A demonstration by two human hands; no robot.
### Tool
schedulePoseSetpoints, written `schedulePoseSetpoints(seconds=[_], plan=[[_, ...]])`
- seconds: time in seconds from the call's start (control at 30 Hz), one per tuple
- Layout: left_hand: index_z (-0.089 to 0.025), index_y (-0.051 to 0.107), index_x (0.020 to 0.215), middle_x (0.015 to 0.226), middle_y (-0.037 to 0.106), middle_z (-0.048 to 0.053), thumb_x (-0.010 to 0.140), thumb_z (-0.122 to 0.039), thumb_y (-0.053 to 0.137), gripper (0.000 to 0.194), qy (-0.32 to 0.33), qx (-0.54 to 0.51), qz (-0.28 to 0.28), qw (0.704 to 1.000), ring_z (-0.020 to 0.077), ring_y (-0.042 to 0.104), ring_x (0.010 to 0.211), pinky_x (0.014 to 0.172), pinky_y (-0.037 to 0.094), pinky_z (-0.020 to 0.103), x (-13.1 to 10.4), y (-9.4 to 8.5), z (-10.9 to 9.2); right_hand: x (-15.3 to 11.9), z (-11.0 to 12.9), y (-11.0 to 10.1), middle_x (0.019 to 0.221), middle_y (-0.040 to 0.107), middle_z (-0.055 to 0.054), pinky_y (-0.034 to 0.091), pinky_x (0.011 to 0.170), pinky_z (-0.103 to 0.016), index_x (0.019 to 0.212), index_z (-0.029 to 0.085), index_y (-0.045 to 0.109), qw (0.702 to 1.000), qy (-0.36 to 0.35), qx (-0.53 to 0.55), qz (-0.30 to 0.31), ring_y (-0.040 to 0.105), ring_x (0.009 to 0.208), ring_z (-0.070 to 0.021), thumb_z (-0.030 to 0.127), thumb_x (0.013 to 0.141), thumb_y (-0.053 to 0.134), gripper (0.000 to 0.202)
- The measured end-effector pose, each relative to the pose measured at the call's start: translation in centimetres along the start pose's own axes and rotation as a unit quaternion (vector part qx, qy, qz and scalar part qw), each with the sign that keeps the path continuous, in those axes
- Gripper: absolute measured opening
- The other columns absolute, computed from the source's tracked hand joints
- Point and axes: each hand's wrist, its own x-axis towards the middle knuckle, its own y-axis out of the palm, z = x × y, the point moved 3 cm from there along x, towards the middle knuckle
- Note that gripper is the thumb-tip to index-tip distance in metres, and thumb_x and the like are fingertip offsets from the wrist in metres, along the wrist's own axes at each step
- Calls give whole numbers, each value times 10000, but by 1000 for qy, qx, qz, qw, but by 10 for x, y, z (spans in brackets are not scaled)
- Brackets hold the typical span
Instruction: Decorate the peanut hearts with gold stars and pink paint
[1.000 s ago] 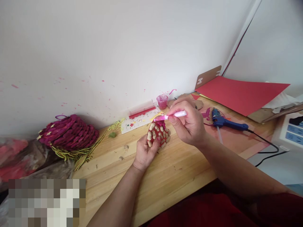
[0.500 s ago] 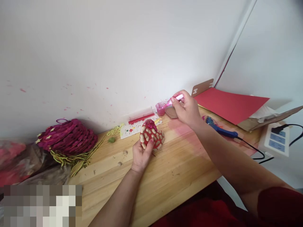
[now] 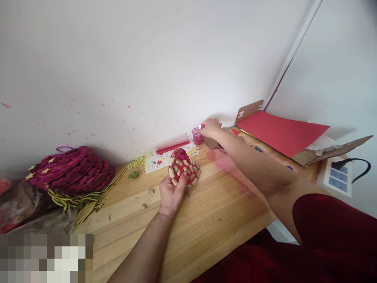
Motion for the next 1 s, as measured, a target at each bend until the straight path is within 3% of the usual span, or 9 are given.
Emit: schedulePoseSetpoints(seconds=[0.17, 0.53, 0.7, 0.73, 0.83, 1.0], plan=[[-138, 786, 971, 1002, 832, 118, 774, -491, 804, 405, -1, -6, 7, 1000, 273, 784, 924, 884, 626, 382, 0, 0, 3, 1, 1, 2, 1107, 719, -178, 437, 921, -441, 839, 194, 789, 1000, -2, -13, 8, 493, 1216, -372, 561, 775, 793, 373], [-130, 775, 934, 890, 811, 90, 849, -480, 747, 362, 24, 34, 10, 999, 213, 722, 800, 810, 585, 328, 2, -5, 12, -8, -4, -1, 1123, 708, -167, 415, 954, -486, 874, 195, 786, 998, -39, 3, -43, 495, 1212, -383, 479, 846, 738, 289], [-144, 775, 987, 966, 814, 80, 903, -463, 698, 339, 40, 35, 25, 998, 203, 727, 847, 860, 574, 321, 4, -2, 13, -29, -14, -20, 924, 725, -89, 457, 859, -421, 908, 200, 739, 991, -30, 72, -106, 605, 945, -274, 456, 924, 643, 274], [-148, 776, 996, 977, 816, 78, 907, -453, 693, 328, 47, 37, 27, 998, 202, 729, 856, 862, 573, 317, 4, -1, 12, -39, -15, -26, 847, 707, -55, 464, 795, -385, 900, 200, 722, 979, -38, 150, -136, 607, 830, -232, 462, 922, 649, 273], [-158, 773, 1012, 983, 817, 71, 919, -421, 678, 295, 70, 50, 38, 996, 199, 726, 856, 851, 566, 306, 3, 1, 8, -78, -9, -43, 742, 641, 12, 462, 679, -314, 892, 215, 663, 896, -118, 391, -173, 589, 697, -162, 479, 925, 671, 266], [-162, 764, 986, 942, 808, 62, 920, -397, 668, 262, 87, 88, 38, 992, 193, 718, 822, 814, 558, 291, 1, 1, 5, -150, 13, -51, 712, 623, 37, 488, 618, -294, 938, 256, 596, 821, -226, 497, -167, 608, 644, -142, 498, 989, 632, 251]])
